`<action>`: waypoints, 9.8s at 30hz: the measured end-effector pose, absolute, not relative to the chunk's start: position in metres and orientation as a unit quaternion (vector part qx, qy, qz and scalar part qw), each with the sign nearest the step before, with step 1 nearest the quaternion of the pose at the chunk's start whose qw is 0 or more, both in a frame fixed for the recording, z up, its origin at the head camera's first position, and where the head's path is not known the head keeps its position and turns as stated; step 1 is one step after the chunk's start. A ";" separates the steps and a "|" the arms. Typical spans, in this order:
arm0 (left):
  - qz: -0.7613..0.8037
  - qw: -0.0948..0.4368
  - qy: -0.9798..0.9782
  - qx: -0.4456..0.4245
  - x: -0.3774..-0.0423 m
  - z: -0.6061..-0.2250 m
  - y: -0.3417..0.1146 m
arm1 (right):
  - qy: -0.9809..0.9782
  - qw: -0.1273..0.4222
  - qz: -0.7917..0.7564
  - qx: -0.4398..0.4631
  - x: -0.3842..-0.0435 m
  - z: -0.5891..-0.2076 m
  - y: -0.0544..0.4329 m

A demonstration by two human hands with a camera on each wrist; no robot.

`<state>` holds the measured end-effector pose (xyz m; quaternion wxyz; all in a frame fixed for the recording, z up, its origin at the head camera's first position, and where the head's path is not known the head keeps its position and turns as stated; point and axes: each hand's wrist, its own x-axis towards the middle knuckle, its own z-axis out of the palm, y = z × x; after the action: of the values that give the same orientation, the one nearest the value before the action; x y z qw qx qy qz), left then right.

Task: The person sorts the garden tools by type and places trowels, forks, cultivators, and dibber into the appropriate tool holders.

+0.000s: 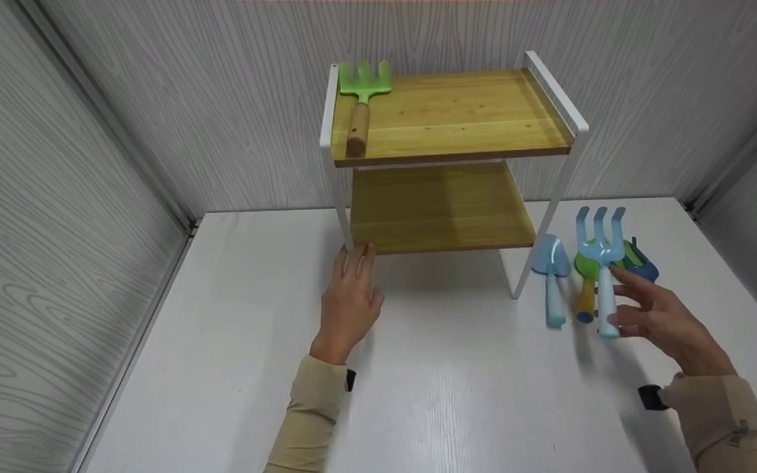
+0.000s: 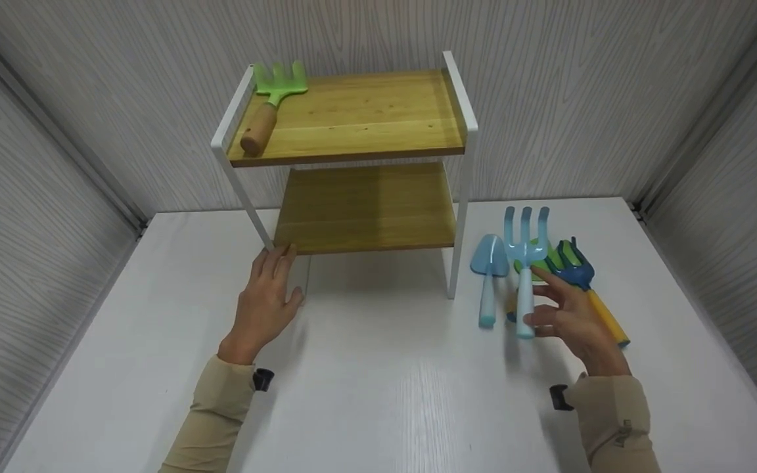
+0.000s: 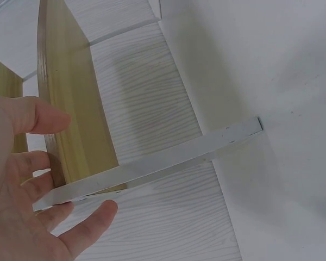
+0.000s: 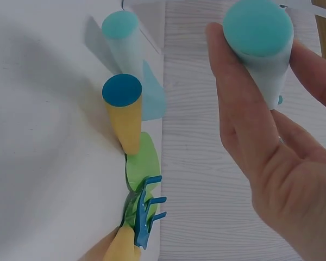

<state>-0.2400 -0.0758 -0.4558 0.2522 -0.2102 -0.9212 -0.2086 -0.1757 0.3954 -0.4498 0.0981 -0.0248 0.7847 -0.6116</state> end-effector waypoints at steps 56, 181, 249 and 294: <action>-0.188 0.244 -0.928 -0.207 -0.238 -0.456 -0.076 | 0.695 -0.045 -0.693 -0.185 -0.160 -0.408 0.346; -0.214 0.260 -0.921 -0.197 -0.234 -0.462 -0.083 | 0.692 0.019 -0.697 -0.188 -0.206 -0.339 0.207; -0.200 0.244 -0.928 -0.200 -0.238 -0.460 -0.074 | 0.635 0.113 -0.752 -0.133 -0.283 -0.224 0.185; -0.200 0.245 -0.928 -0.199 -0.237 -0.460 -0.074 | 0.703 0.139 -0.692 -0.092 -0.306 -0.210 0.164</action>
<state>-0.2373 -0.0736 -0.4601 0.2447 -0.1986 -0.9277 -0.2003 -0.3055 0.1640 -0.2104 0.1390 -0.0923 0.7027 -0.6916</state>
